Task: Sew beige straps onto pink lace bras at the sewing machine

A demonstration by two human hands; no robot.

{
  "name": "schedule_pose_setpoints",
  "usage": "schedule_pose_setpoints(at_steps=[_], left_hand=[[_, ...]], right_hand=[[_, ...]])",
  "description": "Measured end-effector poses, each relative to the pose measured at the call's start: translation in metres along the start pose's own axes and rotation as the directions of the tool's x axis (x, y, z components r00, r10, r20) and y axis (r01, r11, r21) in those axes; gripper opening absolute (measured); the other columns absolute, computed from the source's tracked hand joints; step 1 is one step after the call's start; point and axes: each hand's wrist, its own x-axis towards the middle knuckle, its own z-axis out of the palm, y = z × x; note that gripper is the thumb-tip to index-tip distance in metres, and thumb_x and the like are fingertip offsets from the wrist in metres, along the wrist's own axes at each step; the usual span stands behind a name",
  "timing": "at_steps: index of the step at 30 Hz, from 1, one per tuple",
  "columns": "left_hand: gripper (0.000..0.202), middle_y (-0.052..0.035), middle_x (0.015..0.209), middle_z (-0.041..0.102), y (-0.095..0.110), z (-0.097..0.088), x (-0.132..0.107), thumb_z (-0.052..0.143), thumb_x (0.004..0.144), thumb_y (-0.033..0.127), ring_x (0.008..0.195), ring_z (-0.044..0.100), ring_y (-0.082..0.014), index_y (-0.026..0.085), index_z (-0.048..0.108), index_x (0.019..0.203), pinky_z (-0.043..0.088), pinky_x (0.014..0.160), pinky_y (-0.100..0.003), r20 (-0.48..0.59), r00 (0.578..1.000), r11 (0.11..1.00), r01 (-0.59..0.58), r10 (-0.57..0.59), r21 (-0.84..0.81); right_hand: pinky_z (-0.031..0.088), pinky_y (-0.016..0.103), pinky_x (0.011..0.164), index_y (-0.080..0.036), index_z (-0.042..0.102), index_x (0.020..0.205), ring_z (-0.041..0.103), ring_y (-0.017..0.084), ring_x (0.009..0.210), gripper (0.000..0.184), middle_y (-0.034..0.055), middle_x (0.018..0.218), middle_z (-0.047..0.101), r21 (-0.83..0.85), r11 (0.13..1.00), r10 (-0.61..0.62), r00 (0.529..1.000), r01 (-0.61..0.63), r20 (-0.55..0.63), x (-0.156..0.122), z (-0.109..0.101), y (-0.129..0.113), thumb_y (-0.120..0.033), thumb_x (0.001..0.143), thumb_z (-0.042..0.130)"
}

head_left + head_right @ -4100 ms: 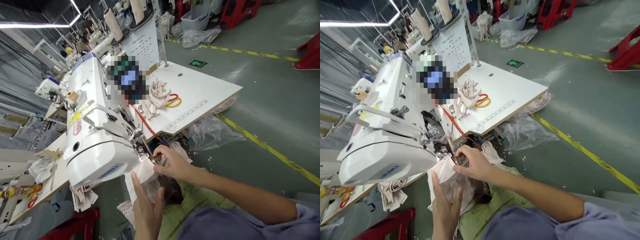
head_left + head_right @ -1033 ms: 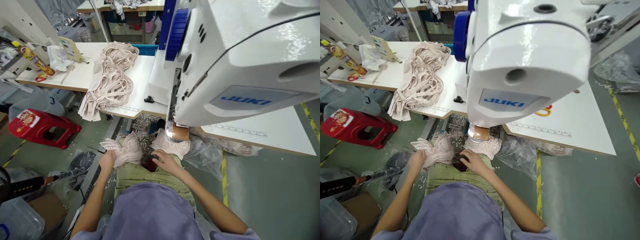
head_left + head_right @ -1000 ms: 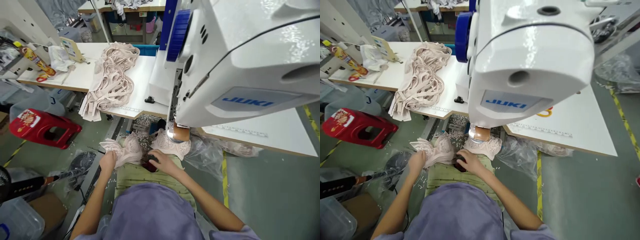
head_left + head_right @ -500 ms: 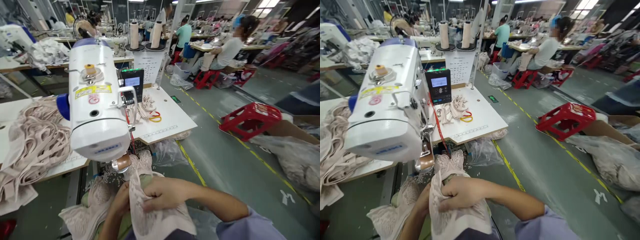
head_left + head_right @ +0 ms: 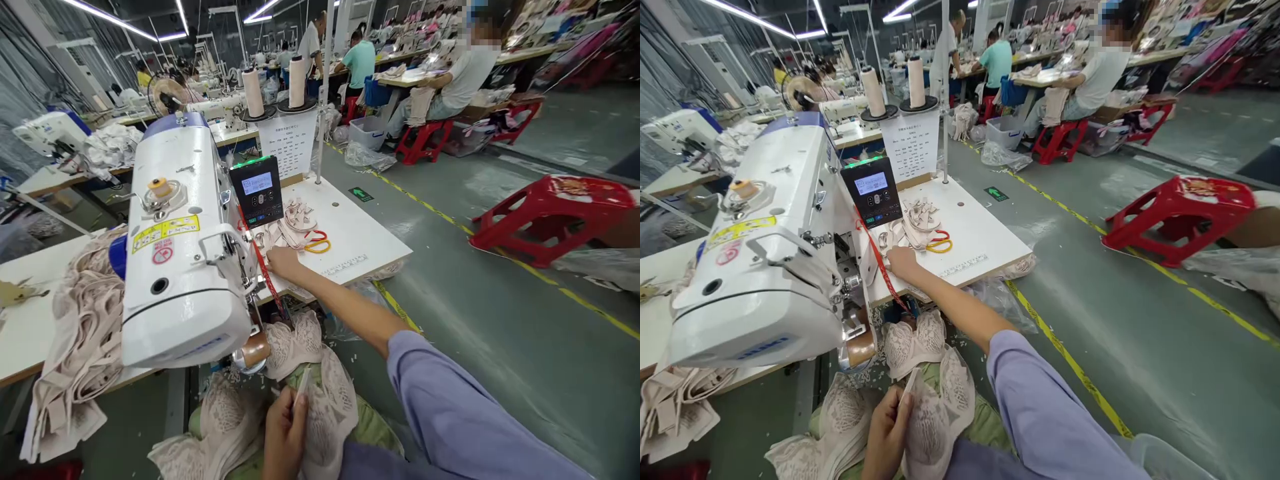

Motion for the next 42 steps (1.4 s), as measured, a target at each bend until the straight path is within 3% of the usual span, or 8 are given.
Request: schedule_pose_setpoints(at_steps=[7,12,15,18,24,29,35,42], left_hand=[[0.045,-0.0006,0.063,0.05,0.002,-0.01,-0.008,0.045,0.091,0.061,0.062,0.049,-0.0173,0.022,0.05,0.068,0.041,0.058,-0.027,-0.143,0.987,0.99,-0.059,0.077,0.129],[0.038,-0.0097,0.096,0.067,0.022,-0.003,-0.002,0.049,0.094,0.046,0.085,0.065,-0.0223,0.02,0.057,0.121,0.051,0.071,-0.03,-0.133,0.979,0.981,-0.138,0.156,0.136],[0.03,-0.0112,0.103,0.069,0.038,-0.008,0.001,0.047,0.096,0.037,0.093,0.067,-0.0227,0.021,0.062,0.115,0.052,0.077,-0.031,-0.117,0.955,0.957,-0.256,0.273,0.138],[0.024,-0.0093,0.101,0.07,0.055,-0.022,-0.003,0.045,0.097,0.03,0.095,0.066,-0.0221,0.021,0.066,0.104,0.05,0.082,-0.031,-0.103,0.921,0.923,-0.362,0.376,0.133],[0.021,-0.0034,0.078,0.065,0.078,-0.038,-0.019,0.054,0.093,0.033,0.072,0.059,-0.0163,0.019,0.067,0.086,0.044,0.066,-0.026,0.069,0.93,0.912,-0.369,0.362,0.178],[0.032,-0.0023,0.068,0.063,0.087,-0.035,-0.016,0.046,0.098,0.031,0.064,0.057,-0.0137,0.018,0.067,0.078,0.044,0.061,-0.024,0.069,0.941,0.914,-0.34,0.333,0.221],[0.032,-0.0093,0.117,0.07,0.078,-0.064,0.007,0.046,0.096,0.018,0.105,0.066,-0.0195,0.021,0.064,0.123,0.051,0.083,-0.025,-0.097,0.736,0.588,-0.447,0.671,0.674],[0.034,-0.0068,0.088,0.064,0.073,-0.079,0.01,0.045,0.098,0.034,0.072,0.062,-0.0159,0.022,0.068,0.121,0.045,0.059,-0.024,-0.198,0.871,0.655,-0.171,0.45,0.736]], right_hand=[[0.052,0.041,0.088,-0.013,0.062,0.107,0.062,0.021,0.099,0.028,0.0085,0.109,0.065,0.295,0.955,0.043,0.998,-0.028,-0.045,0.008,-0.022,0.023,-0.038,0.095,0.056],[0.052,0.029,0.072,-0.016,0.057,0.099,0.059,0.015,0.085,0.05,0.0099,0.101,0.064,0.589,0.803,-0.005,0.99,0.089,-0.142,-0.04,-0.056,0.034,-0.035,0.101,0.011],[0.051,0.029,0.068,-0.02,0.053,0.093,0.058,0.015,0.077,0.041,0.0069,0.094,0.063,0.879,0.466,-0.067,0.995,0.099,-0.077,-0.104,-0.042,0.021,-0.044,0.097,0.02],[0.05,0.032,0.073,-0.02,0.056,0.087,0.061,0.017,0.078,0.031,0.0049,0.087,0.064,0.981,0.07,-0.324,0.926,-0.182,0.195,-0.174,-0.013,0.001,-0.049,0.079,0.061],[0.044,0.026,0.077,-0.018,0.066,0.091,0.054,0.016,0.086,0.027,0.0017,0.088,0.058,0.96,0.174,-0.316,0.911,-0.218,0.264,-0.247,0.024,-0.021,-0.039,0.077,0.074],[0.036,0.02,0.053,-0.018,0.063,0.083,0.044,0.008,0.057,0.029,-0.0039,0.066,0.051,0.938,-0.022,-0.132,0.931,-0.346,0.341,-0.233,0.034,-0.017,-0.045,0.078,0.074],[0.033,0.018,0.046,-0.018,0.062,0.08,0.045,0.006,0.049,0.03,-0.0056,0.057,0.053,0.99,0.072,0.042,0.992,-0.123,0.12,-0.187,0.022,-0.012,-0.044,0.074,0.076],[0.046,0.024,0.056,-0.02,0.056,0.082,0.057,0.011,0.057,0.025,-0.0036,0.067,0.057,0.929,0.367,-0.117,0.989,-0.044,0.093,-0.158,0.027,-0.025,-0.042,0.08,0.068]])
